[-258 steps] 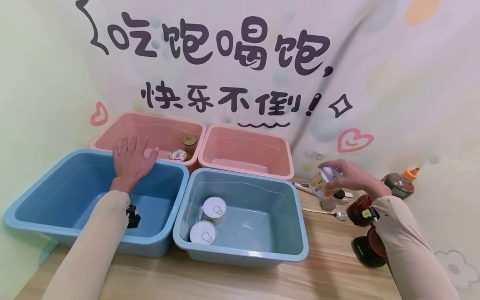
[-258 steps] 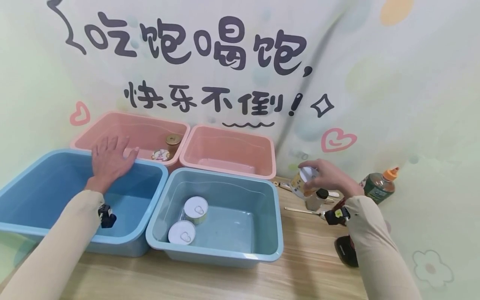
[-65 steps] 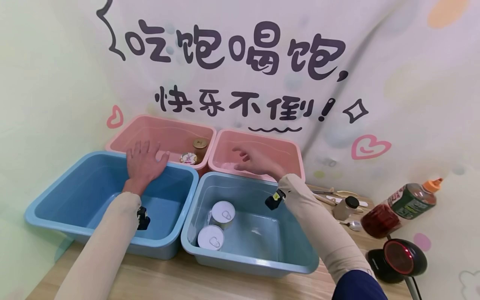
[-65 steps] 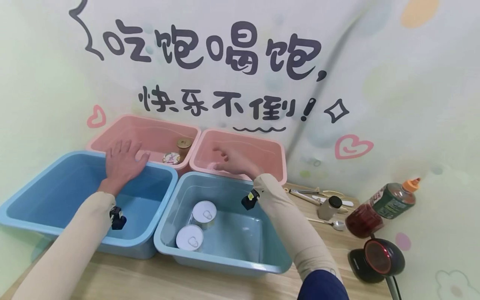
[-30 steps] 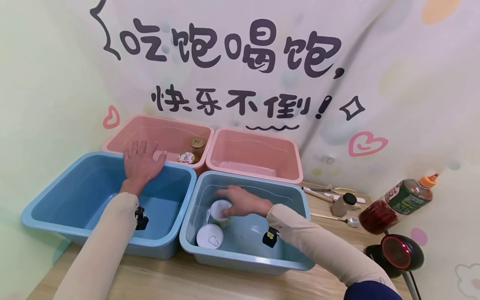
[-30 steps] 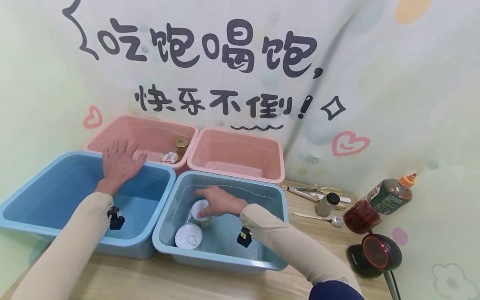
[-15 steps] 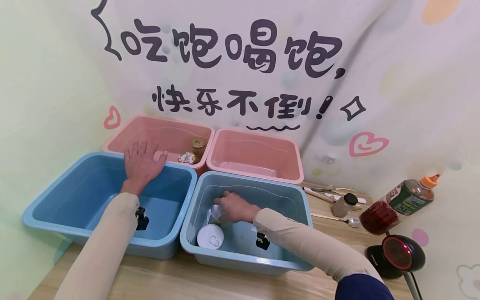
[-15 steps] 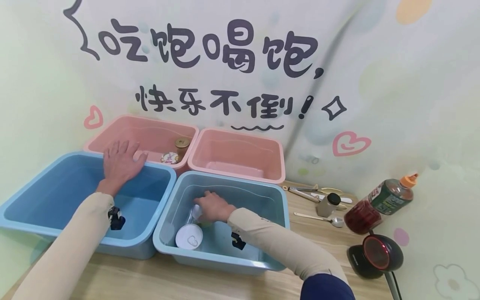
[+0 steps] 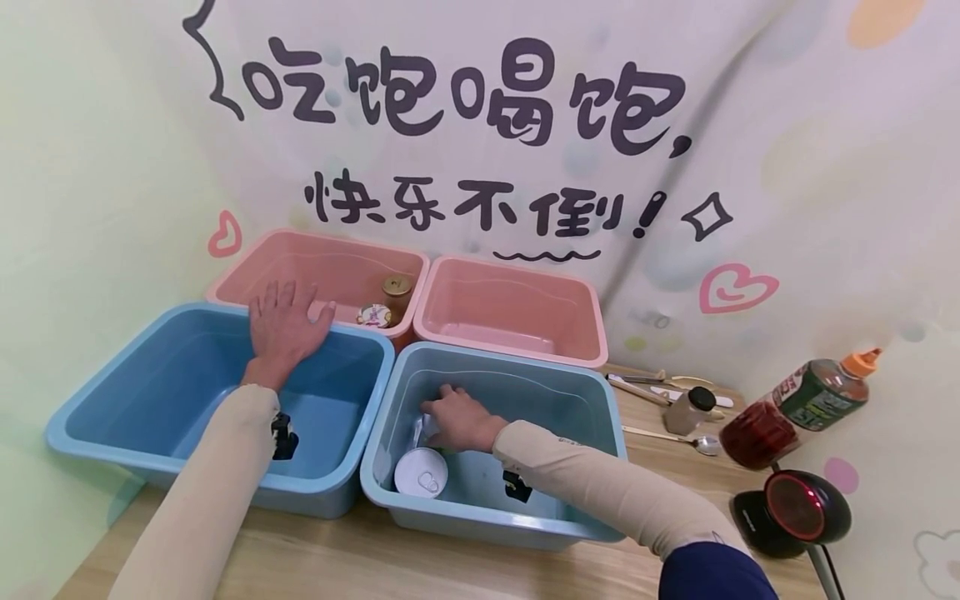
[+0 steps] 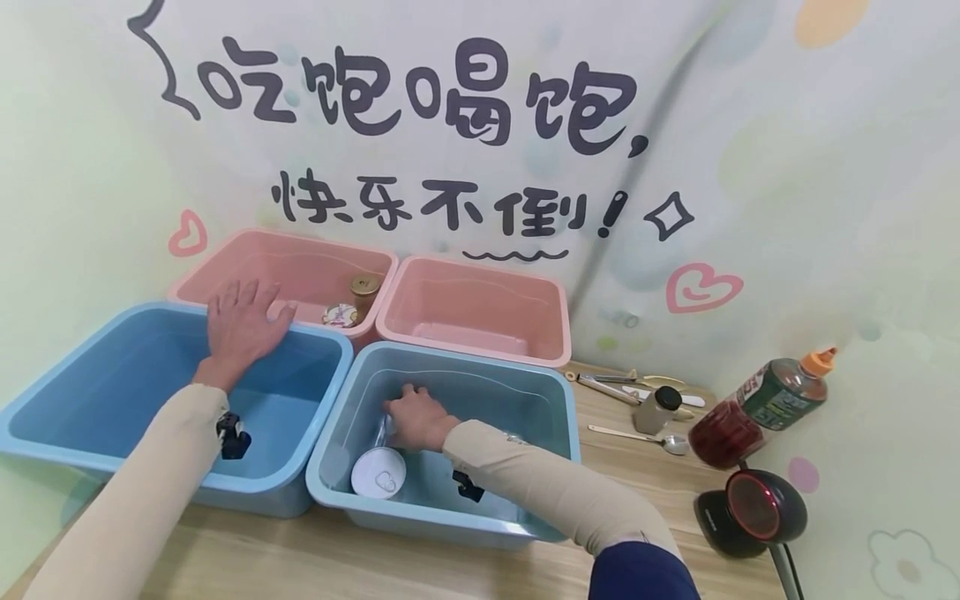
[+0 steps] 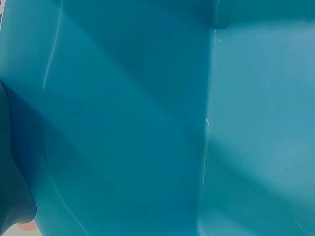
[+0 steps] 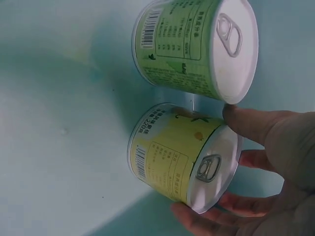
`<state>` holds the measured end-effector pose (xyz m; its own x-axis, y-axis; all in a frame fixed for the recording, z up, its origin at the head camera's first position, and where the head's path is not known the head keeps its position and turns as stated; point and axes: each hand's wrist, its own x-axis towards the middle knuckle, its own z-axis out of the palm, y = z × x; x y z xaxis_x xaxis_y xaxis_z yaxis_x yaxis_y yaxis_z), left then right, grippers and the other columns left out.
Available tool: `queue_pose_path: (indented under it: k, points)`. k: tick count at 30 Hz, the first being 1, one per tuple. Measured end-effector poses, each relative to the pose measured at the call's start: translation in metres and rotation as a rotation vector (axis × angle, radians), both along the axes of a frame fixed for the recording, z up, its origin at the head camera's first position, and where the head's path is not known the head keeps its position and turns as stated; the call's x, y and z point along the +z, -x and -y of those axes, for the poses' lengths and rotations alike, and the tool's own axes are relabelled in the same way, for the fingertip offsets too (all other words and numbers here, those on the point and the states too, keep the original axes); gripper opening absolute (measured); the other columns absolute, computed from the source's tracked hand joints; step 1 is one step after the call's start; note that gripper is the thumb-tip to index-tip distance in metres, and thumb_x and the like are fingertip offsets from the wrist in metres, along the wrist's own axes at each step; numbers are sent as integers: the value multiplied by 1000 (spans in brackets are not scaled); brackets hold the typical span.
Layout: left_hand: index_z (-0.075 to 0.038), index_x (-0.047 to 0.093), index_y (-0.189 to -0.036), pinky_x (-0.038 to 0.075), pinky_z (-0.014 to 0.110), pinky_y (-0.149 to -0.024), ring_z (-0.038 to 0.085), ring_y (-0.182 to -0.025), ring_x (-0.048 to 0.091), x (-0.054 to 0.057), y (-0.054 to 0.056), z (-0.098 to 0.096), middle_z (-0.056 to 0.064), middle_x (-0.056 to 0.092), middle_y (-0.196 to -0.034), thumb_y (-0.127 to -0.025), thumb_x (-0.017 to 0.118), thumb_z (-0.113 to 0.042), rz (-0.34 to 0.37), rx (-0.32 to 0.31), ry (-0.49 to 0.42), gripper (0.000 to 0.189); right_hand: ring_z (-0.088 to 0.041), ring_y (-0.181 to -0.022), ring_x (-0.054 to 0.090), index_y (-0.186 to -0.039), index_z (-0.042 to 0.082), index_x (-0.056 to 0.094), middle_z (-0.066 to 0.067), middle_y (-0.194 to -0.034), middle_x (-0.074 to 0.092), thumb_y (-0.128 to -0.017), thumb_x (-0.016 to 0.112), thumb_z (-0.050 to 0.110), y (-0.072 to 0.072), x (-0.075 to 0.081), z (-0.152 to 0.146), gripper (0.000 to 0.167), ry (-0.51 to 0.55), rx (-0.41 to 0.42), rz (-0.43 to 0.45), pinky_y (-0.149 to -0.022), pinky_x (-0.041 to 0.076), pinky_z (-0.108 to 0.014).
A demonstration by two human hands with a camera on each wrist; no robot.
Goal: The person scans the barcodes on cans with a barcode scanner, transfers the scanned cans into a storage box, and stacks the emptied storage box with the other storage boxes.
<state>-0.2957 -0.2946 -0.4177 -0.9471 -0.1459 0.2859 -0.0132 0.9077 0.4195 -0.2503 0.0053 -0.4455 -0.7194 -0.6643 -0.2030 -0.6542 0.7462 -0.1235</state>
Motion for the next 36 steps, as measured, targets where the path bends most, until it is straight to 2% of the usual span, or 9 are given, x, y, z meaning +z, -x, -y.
queue_pose_path:
  k: [13, 18, 24, 30, 36]
  points:
    - [-6, 37, -153, 4, 70, -119, 50, -149, 16, 1, 1, 0, 27, 27, -160, -100, 40, -49, 4, 7, 5, 69, -17, -101, 53, -134, 19, 65, -3, -120, 66, -86, 79, 24, 0, 5, -5, 50, 4, -5, 73, -90, 53, -33]
    - [-6, 38, -153, 5, 70, -119, 50, -148, 18, 0, 0, 0, 27, 29, -159, -99, 41, -48, -4, 12, 6, 68, -17, -101, 55, -136, 19, 64, -3, -120, 67, -86, 79, 23, 2, 2, -5, 52, 1, -6, 108, -89, 54, -33]
    - [-7, 39, -152, 6, 69, -119, 50, -147, 20, -1, 0, 0, 26, 30, -159, -99, 42, -49, -16, 11, 2, 68, -16, -100, 54, -136, 20, 64, -2, -119, 67, -84, 81, 24, 4, -2, -5, 54, 1, -11, 122, -87, 54, -32]
    - [-7, 36, -153, 3, 70, -119, 50, -149, 15, 0, 1, 0, 26, 25, -162, -100, 39, -51, 7, 3, -3, 69, -17, -100, 53, -137, 22, 63, -2, -121, 64, -81, 84, 25, 4, 1, -9, 60, -22, -35, 149, -85, 53, -31]
    - [-7, 35, -154, 4, 70, -119, 50, -150, 13, 2, 0, -1, 26, 24, -162, -100, 39, -50, 14, -4, 6, 69, -17, -99, 53, -136, 23, 63, -2, -119, 64, -80, 84, 23, 5, -1, -14, 60, -48, -16, 135, -82, 52, -30]
